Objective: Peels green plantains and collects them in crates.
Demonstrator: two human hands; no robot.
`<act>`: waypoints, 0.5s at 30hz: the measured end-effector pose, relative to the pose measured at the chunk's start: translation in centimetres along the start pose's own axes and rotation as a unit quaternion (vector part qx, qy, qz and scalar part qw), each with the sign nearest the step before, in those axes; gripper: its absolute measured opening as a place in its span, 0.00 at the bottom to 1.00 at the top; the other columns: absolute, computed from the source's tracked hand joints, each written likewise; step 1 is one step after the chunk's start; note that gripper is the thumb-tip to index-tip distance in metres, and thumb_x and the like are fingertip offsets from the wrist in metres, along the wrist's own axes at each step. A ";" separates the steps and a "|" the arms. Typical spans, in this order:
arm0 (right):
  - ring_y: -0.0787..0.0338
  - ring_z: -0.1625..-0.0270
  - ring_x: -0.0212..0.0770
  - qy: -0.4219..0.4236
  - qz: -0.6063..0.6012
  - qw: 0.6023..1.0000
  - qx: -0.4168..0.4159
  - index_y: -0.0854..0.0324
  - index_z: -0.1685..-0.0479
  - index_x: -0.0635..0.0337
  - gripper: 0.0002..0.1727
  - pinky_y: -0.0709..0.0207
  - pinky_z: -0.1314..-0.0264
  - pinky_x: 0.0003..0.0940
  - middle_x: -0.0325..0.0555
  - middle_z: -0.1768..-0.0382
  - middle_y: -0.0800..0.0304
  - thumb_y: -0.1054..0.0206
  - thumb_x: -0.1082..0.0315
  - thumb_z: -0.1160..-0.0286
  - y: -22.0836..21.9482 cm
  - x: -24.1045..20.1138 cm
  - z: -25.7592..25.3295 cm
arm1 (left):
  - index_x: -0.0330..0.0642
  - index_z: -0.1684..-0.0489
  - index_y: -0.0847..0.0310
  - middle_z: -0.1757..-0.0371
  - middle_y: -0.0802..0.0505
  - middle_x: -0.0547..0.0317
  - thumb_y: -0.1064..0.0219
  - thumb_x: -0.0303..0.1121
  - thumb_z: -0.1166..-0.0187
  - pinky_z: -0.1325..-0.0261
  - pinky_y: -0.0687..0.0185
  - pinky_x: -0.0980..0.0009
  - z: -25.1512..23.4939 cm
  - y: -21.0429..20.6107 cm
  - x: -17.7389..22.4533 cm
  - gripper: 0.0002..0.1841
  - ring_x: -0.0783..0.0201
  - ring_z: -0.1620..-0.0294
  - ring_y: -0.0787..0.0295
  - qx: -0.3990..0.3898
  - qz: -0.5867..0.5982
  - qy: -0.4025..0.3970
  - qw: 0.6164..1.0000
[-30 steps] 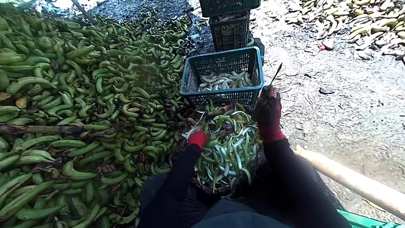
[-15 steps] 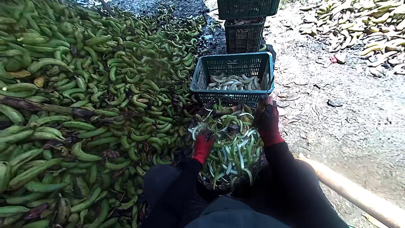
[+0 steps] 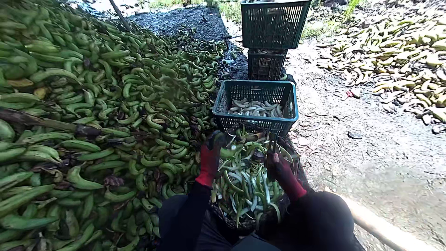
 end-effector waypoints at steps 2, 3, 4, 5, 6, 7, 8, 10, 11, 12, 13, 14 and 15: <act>0.19 0.72 0.31 -0.021 -0.001 0.998 -0.053 0.29 0.26 0.62 0.56 0.20 0.70 0.30 0.36 0.67 0.16 0.44 0.17 0.35 -2.6 0.7 0.9 | 0.33 0.36 0.20 0.48 0.10 0.44 0.43 0.51 0.11 0.40 0.19 0.55 -1.0 0.2 -1.5 0.26 0.57 0.48 0.14 0.025 -0.044 0.050 0.997; 0.20 0.74 0.30 -0.032 0.006 0.996 -0.082 0.28 0.29 0.61 0.55 0.22 0.71 0.29 0.34 0.69 0.18 0.45 0.16 0.35 -3.9 1.3 1.3 | 0.30 0.34 0.21 0.42 0.12 0.39 0.48 0.49 0.08 0.34 0.22 0.53 -0.9 0.1 -2.8 0.27 0.53 0.41 0.15 0.019 -0.059 0.079 0.995; 0.22 0.74 0.28 -0.039 0.016 0.993 -0.109 0.28 0.31 0.59 0.53 0.24 0.71 0.27 0.32 0.71 0.21 0.45 0.17 0.34 -5.1 2.0 1.5 | 0.29 0.30 0.23 0.34 0.14 0.37 0.51 0.47 0.06 0.27 0.27 0.53 -0.4 -0.2 -3.9 0.27 0.52 0.33 0.18 0.017 -0.057 0.097 0.993; 0.25 0.75 0.27 -0.046 0.019 0.991 -0.124 0.27 0.30 0.60 0.52 0.26 0.72 0.26 0.31 0.72 0.23 0.45 0.18 0.33 -6.1 2.6 1.4 | 0.30 0.25 0.26 0.27 0.18 0.38 0.54 0.46 0.05 0.20 0.31 0.53 0.1 -0.5 -4.7 0.27 0.52 0.25 0.23 0.019 -0.042 0.108 0.993; 0.25 0.75 0.27 -0.049 0.025 0.990 -0.131 0.26 0.33 0.60 0.50 0.26 0.71 0.27 0.31 0.73 0.24 0.45 0.19 0.31 -6.8 2.9 1.1 | 0.33 0.21 0.29 0.22 0.21 0.40 0.55 0.45 0.05 0.17 0.34 0.54 0.4 -0.7 -5.2 0.27 0.54 0.20 0.26 0.026 -0.025 0.110 0.993; 0.25 0.74 0.27 -0.048 0.028 0.990 -0.130 0.25 0.36 0.59 0.48 0.26 0.70 0.27 0.31 0.73 0.25 0.45 0.20 0.30 -7.3 3.3 0.8 | 0.34 0.16 0.34 0.17 0.24 0.41 0.57 0.45 0.04 0.14 0.37 0.54 0.7 -1.0 -5.6 0.28 0.54 0.16 0.30 0.025 -0.026 0.110 0.993; 0.25 0.73 0.27 -0.048 0.030 0.990 -0.126 0.25 0.36 0.60 0.47 0.25 0.68 0.27 0.31 0.73 0.25 0.45 0.22 0.28 -7.8 3.6 0.6 | 0.33 0.15 0.36 0.16 0.27 0.40 0.59 0.44 0.04 0.13 0.39 0.54 0.9 -1.1 -5.7 0.28 0.53 0.15 0.32 0.023 -0.050 0.105 0.993; 0.25 0.72 0.28 -0.048 0.045 0.991 -0.119 0.24 0.35 0.61 0.44 0.25 0.65 0.28 0.32 0.72 0.26 0.46 0.25 0.24 -8.3 3.9 0.2 | 0.28 0.13 0.41 0.15 0.29 0.34 0.62 0.36 0.04 0.11 0.43 0.54 1.2 -1.4 -5.2 0.26 0.47 0.13 0.35 -0.003 -0.166 0.076 0.983; 0.26 0.73 0.28 -0.050 0.047 0.991 -0.116 0.25 0.35 0.60 0.42 0.26 0.66 0.28 0.31 0.73 0.27 0.46 0.27 0.23 -8.4 3.9 0.1 | 0.26 0.14 0.42 0.16 0.28 0.30 0.61 0.32 0.05 0.12 0.42 0.53 1.1 -1.5 -4.9 0.25 0.43 0.14 0.34 -0.019 -0.237 0.062 0.969; 0.27 0.74 0.27 -0.051 0.048 0.991 -0.115 0.25 0.36 0.60 0.41 0.27 0.67 0.28 0.31 0.73 0.28 0.46 0.28 0.22 -8.6 3.9 0.0 | 0.25 0.14 0.41 0.17 0.27 0.30 0.60 0.30 0.05 0.12 0.41 0.53 0.9 -1.5 -4.8 0.25 0.42 0.14 0.33 -0.024 -0.266 0.051 0.962; 0.28 0.75 0.27 -0.054 0.058 0.990 -0.115 0.25 0.36 0.60 0.40 0.27 0.68 0.28 0.30 0.74 0.28 0.47 0.28 0.21 -8.6 4.2 0.1 | 0.27 0.15 0.38 0.18 0.25 0.33 0.60 0.33 0.04 0.12 0.41 0.55 0.9 -1.5 -4.7 0.25 0.45 0.15 0.31 -0.012 -0.230 0.045 0.972; 0.27 0.75 0.28 -0.065 0.086 0.987 -0.119 0.25 0.36 0.59 0.40 0.26 0.68 0.29 0.31 0.74 0.28 0.49 0.28 0.21 -8.5 4.9 0.5 | 0.29 0.16 0.35 0.19 0.23 0.36 0.59 0.37 0.04 0.12 0.41 0.57 1.0 -1.4 -4.7 0.25 0.49 0.16 0.30 -0.003 -0.168 0.042 0.985; 0.24 0.73 0.33 -0.090 0.146 0.977 -0.128 0.24 0.36 0.58 0.39 0.24 0.65 0.34 0.36 0.73 0.25 0.52 0.29 0.18 -8.0 6.1 1.2 | 0.30 0.17 0.34 0.19 0.23 0.37 0.57 0.39 0.04 0.12 0.42 0.58 1.2 -1.3 -4.8 0.26 0.52 0.16 0.30 -0.004 -0.105 0.043 0.994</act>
Point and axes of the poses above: each hand's wrist, its own z-axis away from the middle knuckle, its own y-axis out of the back of the hand, x = y × z, the point moved 4 cm from there along -z, towards the middle knuckle
